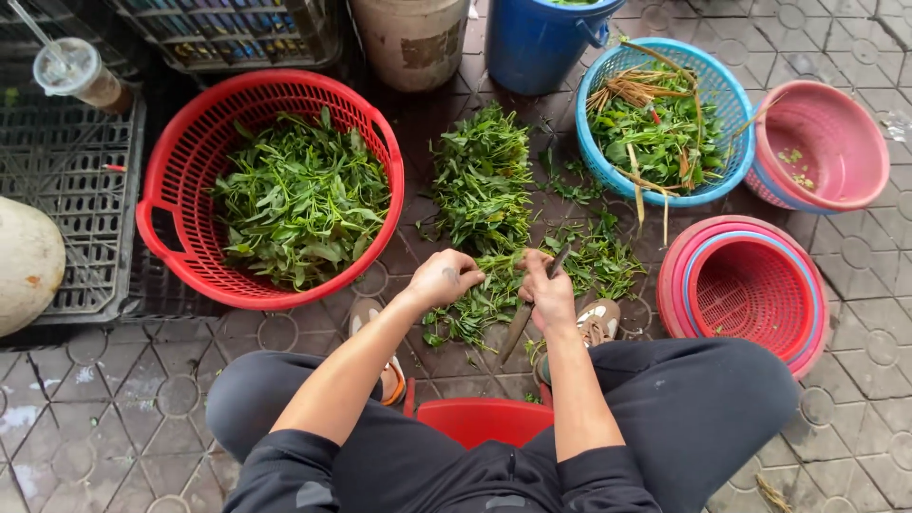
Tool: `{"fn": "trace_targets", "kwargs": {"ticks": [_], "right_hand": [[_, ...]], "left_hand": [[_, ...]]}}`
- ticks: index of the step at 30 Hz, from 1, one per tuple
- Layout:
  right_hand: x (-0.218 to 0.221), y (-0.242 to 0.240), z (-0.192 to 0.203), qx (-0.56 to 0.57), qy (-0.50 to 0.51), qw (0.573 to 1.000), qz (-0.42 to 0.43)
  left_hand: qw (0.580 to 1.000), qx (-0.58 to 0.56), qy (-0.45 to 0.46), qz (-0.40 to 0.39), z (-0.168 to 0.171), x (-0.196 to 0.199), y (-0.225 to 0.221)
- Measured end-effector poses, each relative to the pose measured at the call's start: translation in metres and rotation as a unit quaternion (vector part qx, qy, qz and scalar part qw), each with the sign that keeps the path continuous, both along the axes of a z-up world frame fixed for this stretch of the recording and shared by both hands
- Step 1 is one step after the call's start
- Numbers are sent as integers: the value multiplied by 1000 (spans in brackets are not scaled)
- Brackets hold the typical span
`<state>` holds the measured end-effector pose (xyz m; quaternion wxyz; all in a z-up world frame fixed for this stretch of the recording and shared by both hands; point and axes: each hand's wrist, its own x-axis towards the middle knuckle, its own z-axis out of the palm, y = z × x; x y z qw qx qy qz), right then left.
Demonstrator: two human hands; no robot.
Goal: Sorting leafy green vegetables from a pile on the floor into a red basket
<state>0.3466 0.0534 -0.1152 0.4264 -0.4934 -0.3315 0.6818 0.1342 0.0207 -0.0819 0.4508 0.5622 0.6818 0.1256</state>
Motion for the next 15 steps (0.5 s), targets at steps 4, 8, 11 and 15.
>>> {"fn": "trace_targets", "kwargs": {"ticks": [4,8,11,15], "right_hand": [[-11,-10,43,-62,20,995,69],[-23,-16,25,-67,78,990,97],[-33,-16,4,-46,73,995,41],[-21,-5,20,-101,125,980,-120]], "left_hand": [[999,13,39,31,5,-7,-2],[999,-3,49,14,20,-7,-9],[999,-8,40,0,33,0,-13],[999,-27,31,-32,36,4,-22]]}}
